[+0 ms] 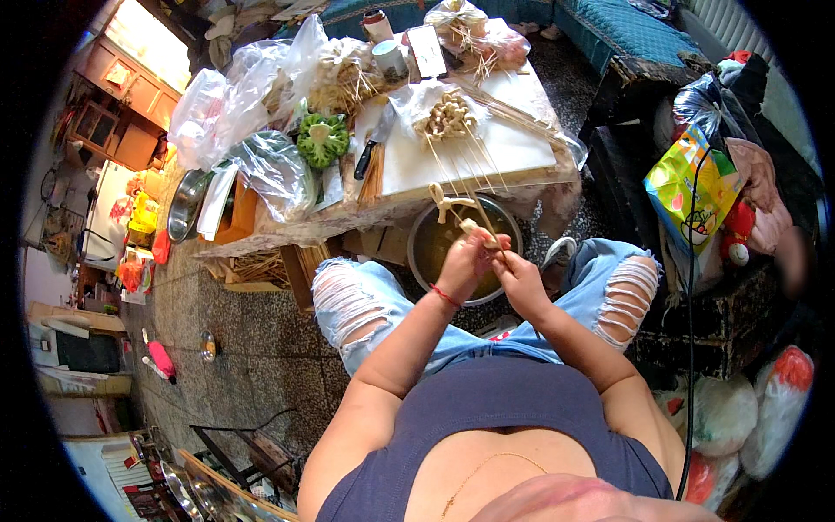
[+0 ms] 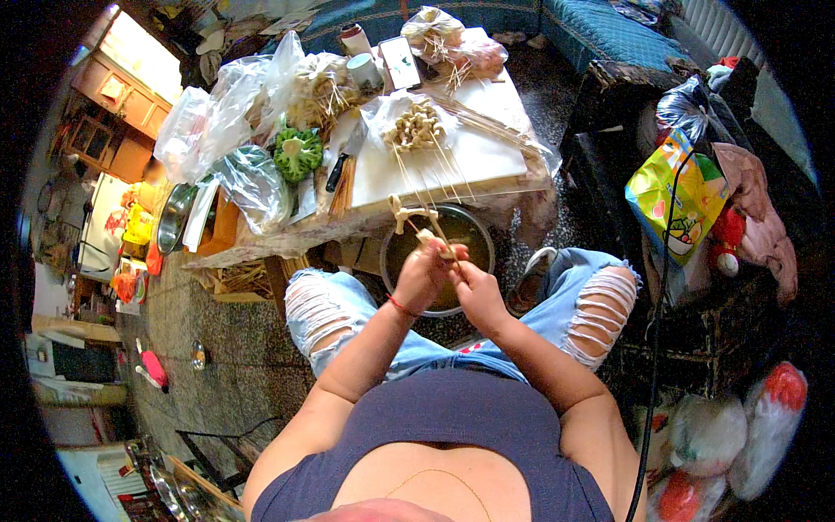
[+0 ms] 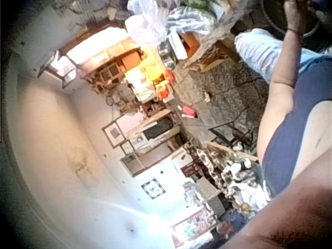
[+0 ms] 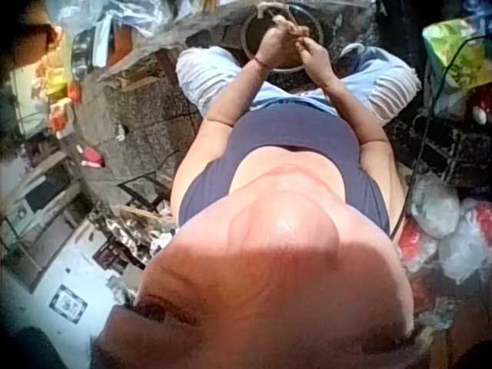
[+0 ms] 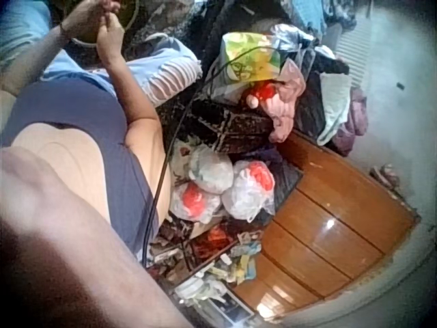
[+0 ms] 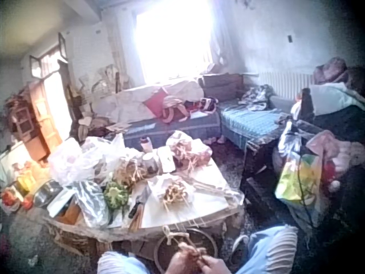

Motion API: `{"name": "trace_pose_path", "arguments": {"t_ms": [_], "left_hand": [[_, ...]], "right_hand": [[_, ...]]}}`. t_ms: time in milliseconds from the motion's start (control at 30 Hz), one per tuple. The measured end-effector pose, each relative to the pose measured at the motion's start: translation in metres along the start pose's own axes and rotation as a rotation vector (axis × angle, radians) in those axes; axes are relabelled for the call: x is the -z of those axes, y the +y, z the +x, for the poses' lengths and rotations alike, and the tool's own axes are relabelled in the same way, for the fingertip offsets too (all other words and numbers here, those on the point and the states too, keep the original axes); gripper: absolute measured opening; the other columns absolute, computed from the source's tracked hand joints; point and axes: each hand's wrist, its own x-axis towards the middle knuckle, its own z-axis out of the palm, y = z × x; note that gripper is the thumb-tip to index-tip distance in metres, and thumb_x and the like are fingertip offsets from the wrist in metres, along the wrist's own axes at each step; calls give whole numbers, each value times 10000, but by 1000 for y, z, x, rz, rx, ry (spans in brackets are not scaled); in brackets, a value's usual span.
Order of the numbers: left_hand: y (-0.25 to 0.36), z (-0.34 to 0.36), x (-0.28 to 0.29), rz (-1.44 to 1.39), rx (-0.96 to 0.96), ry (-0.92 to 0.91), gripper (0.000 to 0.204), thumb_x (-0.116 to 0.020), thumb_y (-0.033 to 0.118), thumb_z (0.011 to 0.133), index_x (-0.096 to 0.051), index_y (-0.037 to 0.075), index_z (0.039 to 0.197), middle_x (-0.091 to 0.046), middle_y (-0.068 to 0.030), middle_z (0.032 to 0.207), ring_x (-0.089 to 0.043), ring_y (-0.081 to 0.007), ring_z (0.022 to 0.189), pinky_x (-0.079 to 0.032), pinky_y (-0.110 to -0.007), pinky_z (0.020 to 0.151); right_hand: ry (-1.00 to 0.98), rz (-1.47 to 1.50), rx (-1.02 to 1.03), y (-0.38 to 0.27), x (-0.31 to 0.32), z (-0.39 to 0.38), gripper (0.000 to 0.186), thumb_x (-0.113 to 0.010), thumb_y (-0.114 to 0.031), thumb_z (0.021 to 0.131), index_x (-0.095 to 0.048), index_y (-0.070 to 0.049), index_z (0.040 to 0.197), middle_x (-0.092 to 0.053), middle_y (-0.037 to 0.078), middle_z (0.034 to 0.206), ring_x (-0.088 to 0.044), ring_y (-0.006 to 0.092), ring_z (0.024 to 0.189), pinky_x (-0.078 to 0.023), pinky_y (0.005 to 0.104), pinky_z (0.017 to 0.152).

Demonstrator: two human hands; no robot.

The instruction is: The person sits on the floor and repeatedly picks up small pieces of food from a bowl, threading them onto wooden skewers. The person places the completed skewers on a nearby cutting board.

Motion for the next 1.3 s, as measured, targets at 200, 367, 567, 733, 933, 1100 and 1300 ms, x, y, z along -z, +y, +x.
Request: {"name": "trace_pose_path", "arguments": {"t_ms": [200,367,567,733,933,1100,1300], "left_hand": [[6,-1,-8,-49,23,50,291,-468,339,923,-521,72,1026,-570,-148,1103,-576,-212,973,-466,-340,865],[48,-4,14,-49,19,185,343,-485,390,888,-509,132,1114,-551,-58,1178,-515,-140,1080,-416,-312,862],[67,5,22,69,-182,270,332,-450,378,925,-480,123,1135,-557,-65,1165,-537,-149,1036,-437,-291,798],[71,13,20,107,-201,344,285,-429,374,937,-511,111,1005,-605,-71,974,-580,-161,892,-473,-288,717],[63,15,16,56,-208,355,252,-417,374,940,-486,142,873,-617,-72,902,-599,-176,822,-476,-309,718],[55,14,18,24,-216,371,242,-405,357,947,-487,138,885,-615,-84,883,-595,-178,805,-476,-318,727],[50,12,20,1,-218,300,234,-395,329,954,-480,119,895,-609,-94,877,-592,-189,802,-475,-328,745]], "right_hand": [[10,-21,62,3,1,14,160,-516,-137,866,-559,9,916,-578,217,775,-590,353,703,-450,366,599],[25,-35,56,-6,5,12,149,-523,-142,875,-564,1,893,-565,208,741,-540,363,608,-408,361,524],[2,-202,168,-4,0,8,132,-525,-132,870,-530,-4,838,-558,198,735,-554,373,656,-423,403,544],[-35,-320,227,-6,-2,7,93,-515,-111,863,-516,-19,868,-560,197,759,-558,385,712,-438,438,582],[-17,-266,223,-7,-4,7,99,-523,-111,857,-523,-12,859,-560,202,758,-557,389,714,-435,442,584],[-3,-234,173,-3,-5,8,126,-527,-105,867,-582,4,896,-567,213,765,-573,365,683,-441,371,568],[-54,-138,48,-9,-5,8,138,-528,-128,862,-561,3,888,-573,225,787,-569,392,727,-438,412,587]]}}
